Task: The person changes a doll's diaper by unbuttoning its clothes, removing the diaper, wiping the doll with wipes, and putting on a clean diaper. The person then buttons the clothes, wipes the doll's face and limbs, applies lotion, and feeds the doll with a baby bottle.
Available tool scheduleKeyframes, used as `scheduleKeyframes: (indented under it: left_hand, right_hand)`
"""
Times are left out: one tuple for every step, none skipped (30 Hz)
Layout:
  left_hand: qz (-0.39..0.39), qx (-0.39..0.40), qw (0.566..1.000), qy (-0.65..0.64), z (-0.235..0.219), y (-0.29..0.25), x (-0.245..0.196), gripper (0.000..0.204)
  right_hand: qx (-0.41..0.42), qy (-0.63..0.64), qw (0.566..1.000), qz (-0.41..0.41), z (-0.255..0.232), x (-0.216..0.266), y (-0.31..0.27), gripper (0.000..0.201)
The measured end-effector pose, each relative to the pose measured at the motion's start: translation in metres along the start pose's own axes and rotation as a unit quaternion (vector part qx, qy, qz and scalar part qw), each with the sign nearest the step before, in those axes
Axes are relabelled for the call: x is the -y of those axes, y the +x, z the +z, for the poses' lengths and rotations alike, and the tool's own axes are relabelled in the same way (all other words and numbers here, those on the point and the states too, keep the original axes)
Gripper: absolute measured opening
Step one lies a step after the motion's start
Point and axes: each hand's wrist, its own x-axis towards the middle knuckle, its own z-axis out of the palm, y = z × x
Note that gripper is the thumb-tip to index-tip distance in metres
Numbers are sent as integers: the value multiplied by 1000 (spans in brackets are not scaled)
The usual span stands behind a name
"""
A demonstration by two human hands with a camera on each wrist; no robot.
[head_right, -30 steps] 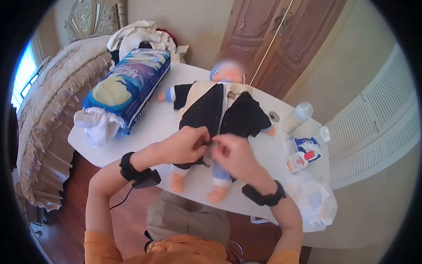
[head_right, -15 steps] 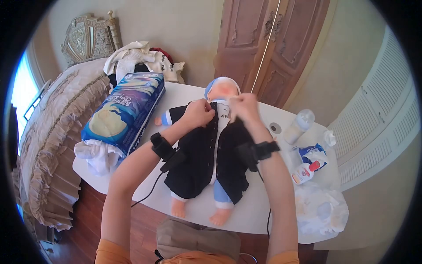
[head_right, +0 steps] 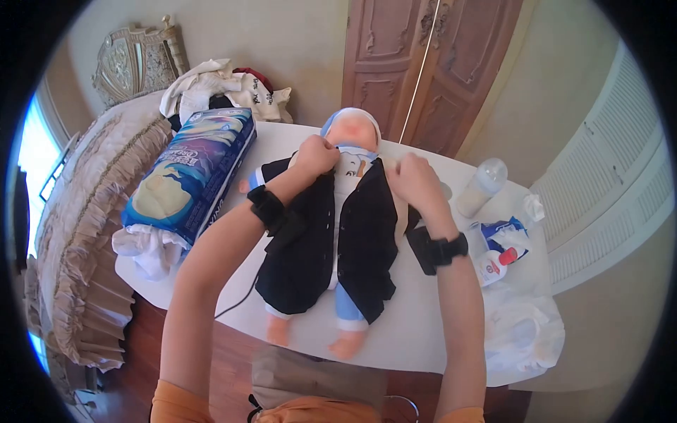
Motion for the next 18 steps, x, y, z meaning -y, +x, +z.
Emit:
scheduleKeyframes:
  left_hand:
    - [-90,42,987,-130,-4,-2,-2,24]
    - [-177,82,947,-257,-8,-4,-6,20]
    - [-171,81,949,-251,-9,-6,-7,20]
    - [-182,64,932,-306,-8,-11,-8,15]
    - [-193,47,911,-361,-8,-15,-9,10]
    - [-190,45,913,-359,-10,-17,-10,10]
    - [-189,44,906,-375,-10,-21,-11,8]
    - [-189,44,899,-392,-11,-23,-11,7]
    - [-177,49,889,-419,-10,-24,-9,7]
    - [-179,49,888,-420,-8,-24,-8,7]
    - [-179,46,880,-437,-7,-24,-7,7]
    - [-180,43,872,-454,-7,-24,-7,7]
    - [-182,42,871,-455,-8,-25,-8,7]
    - [-188,37,872,-450,-8,-26,-8,8]
    - [-193,31,874,-445,-10,-27,-9,9]
    - [-193,29,873,-446,-12,-28,-10,9]
    - [-195,41,875,-441,-14,-29,-12,11]
    - [-197,54,877,-436,-14,-29,-11,12]
  right_hand:
    - [54,173,979,94,3,3,13,30]
    - [104,340,917,181,7,6,21,30]
    - [98,345,916,181,12,9,23,30]
    - [83,350,908,214,19,12,26,29]
    - [69,353,900,246,26,14,30,28]
    - [67,356,900,244,32,15,32,28]
    - [48,383,886,257,39,15,33,26]
    - [31,408,871,271,45,13,33,24]
    - [33,407,872,271,42,16,32,24]
    - [1,393,882,259,39,18,31,20]
    - [-30,378,892,247,36,21,31,17]
    - [-29,376,893,247,35,21,32,17]
    - [-22,354,906,231,34,22,33,13]
    - [-16,330,919,215,33,23,34,10]
    - [-15,329,919,214,32,24,34,10]
    - [13,342,913,224,31,26,33,8]
    - [40,354,905,234,30,27,33,7]
    - [40,353,906,232,30,28,33,7]
